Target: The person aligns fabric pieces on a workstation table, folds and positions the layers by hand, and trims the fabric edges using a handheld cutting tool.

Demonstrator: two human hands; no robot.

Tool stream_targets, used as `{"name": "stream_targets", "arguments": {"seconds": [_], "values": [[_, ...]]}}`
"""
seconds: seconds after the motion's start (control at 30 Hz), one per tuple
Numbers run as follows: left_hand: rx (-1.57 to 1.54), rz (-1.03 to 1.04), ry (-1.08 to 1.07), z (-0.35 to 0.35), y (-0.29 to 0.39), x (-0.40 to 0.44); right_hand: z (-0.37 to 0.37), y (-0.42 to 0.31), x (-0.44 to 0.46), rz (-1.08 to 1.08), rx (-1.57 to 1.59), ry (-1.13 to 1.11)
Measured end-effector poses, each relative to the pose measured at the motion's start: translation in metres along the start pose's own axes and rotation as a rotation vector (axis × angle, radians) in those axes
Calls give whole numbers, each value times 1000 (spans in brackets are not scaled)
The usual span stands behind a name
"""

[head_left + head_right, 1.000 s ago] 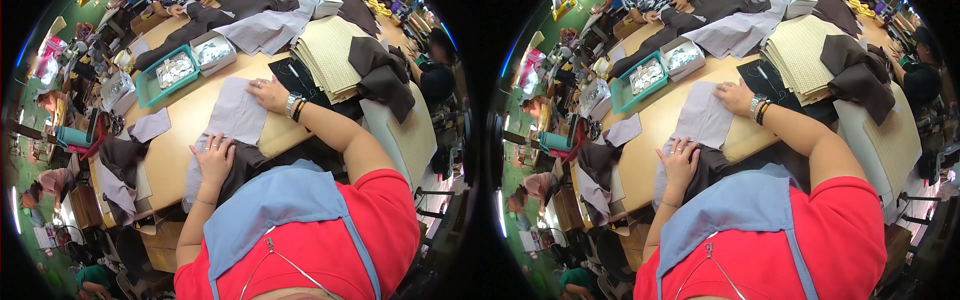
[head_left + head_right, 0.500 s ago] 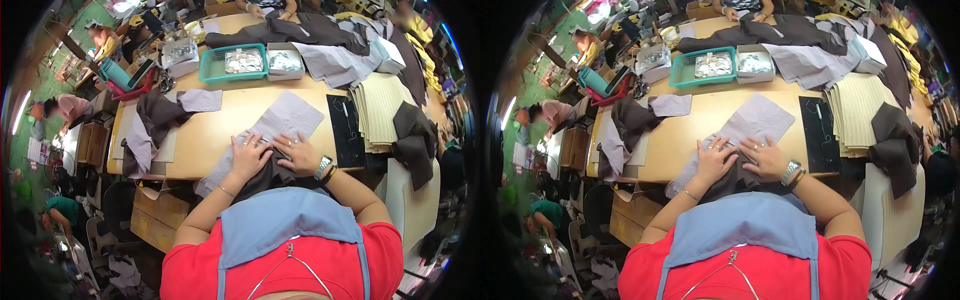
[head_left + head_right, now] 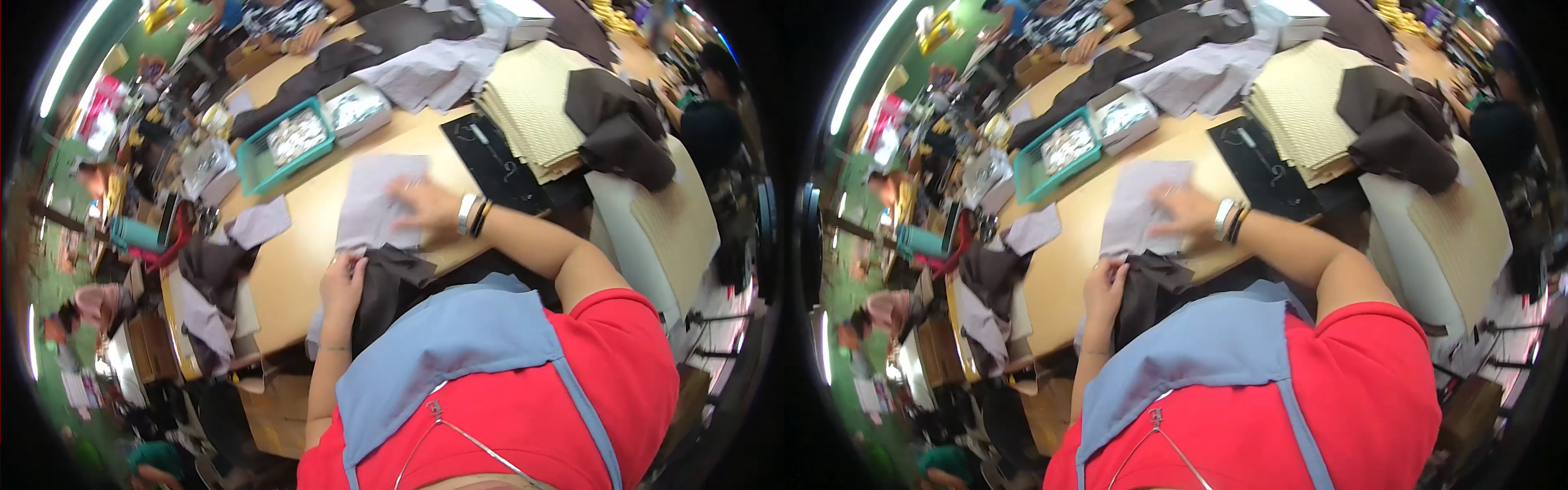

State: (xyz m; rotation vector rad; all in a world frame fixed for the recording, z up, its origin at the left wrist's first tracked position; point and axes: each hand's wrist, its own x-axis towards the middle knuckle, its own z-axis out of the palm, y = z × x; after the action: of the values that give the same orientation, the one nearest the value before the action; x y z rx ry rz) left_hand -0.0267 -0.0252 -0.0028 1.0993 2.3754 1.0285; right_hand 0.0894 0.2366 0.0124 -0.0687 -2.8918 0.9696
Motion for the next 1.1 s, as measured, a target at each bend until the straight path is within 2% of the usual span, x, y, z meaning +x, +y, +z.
{"name": "stream_targets", "arguments": {"seconds": [0.03,0.1,0.13,0.2,0.23,0.3,0.33,0.37,0.4,0.43,0.5,0.53,0.6,0.7,0.77,0.83,0.87,0.9,0.93,0.97,1.0,1.03,1.07,1.1], "values": [[-152,59,37,2,8,1,19,-12,-11,-93,74,75],[-458,151,107,-3,37,0,23,-60,-31,-31,135,-56],[-541,182,55,-6,51,2,43,-64,-35,-148,328,15],[-707,228,-40,-13,78,2,58,-80,-31,-140,663,145],[-426,291,-67,-20,81,5,50,-82,-28,-112,670,137],[-372,472,156,-22,99,8,16,-79,-18,-64,686,122],[-344,557,269,-24,107,9,-6,-76,-14,-126,638,312],[-302,612,334,-32,114,9,-37,-77,-14,-96,632,432],[-260,663,399,-42,118,9,-73,-66,-15,-107,416,595],[-218,712,466,-48,117,9,-109,-55,-22,-22,428,653],[-241,630,455,-50,101,14,-175,98,-20,-51,-767,872],[-254,588,453,-49,91,16,-209,102,-75,54,-903,984],[-379,470,277,-37,65,26,-275,41,-159,385,-499,1285],[-391,310,77,-7,38,34,-328,67,-246,426,-1001,1533],[-362,268,-41,11,33,37,-313,58,-270,561,-253,1650],[-265,251,-133,32,15,42,-298,122,-338,658,-261,1555],[-146,276,-117,32,19,39,-286,148,-371,807,-258,1441],[-25,299,-101,32,27,34,-270,157,-392,1070,-353,1314],[98,317,-84,32,32,31,-255,204,-435,889,-464,1363],[55,293,-94,34,29,32,-242,187,-436,1012,-420,1316],[46,285,-91,34,29,32,-232,178,-436,963,-480,1392],[39,277,-91,34,30,31,-231,162,-434,1129,-507,1294],[35,270,-92,33,30,30,-238,169,-444,1305,-328,1249],[50,267,-88,33,30,30,-236,164,-430,1196,-529,1375]]}}
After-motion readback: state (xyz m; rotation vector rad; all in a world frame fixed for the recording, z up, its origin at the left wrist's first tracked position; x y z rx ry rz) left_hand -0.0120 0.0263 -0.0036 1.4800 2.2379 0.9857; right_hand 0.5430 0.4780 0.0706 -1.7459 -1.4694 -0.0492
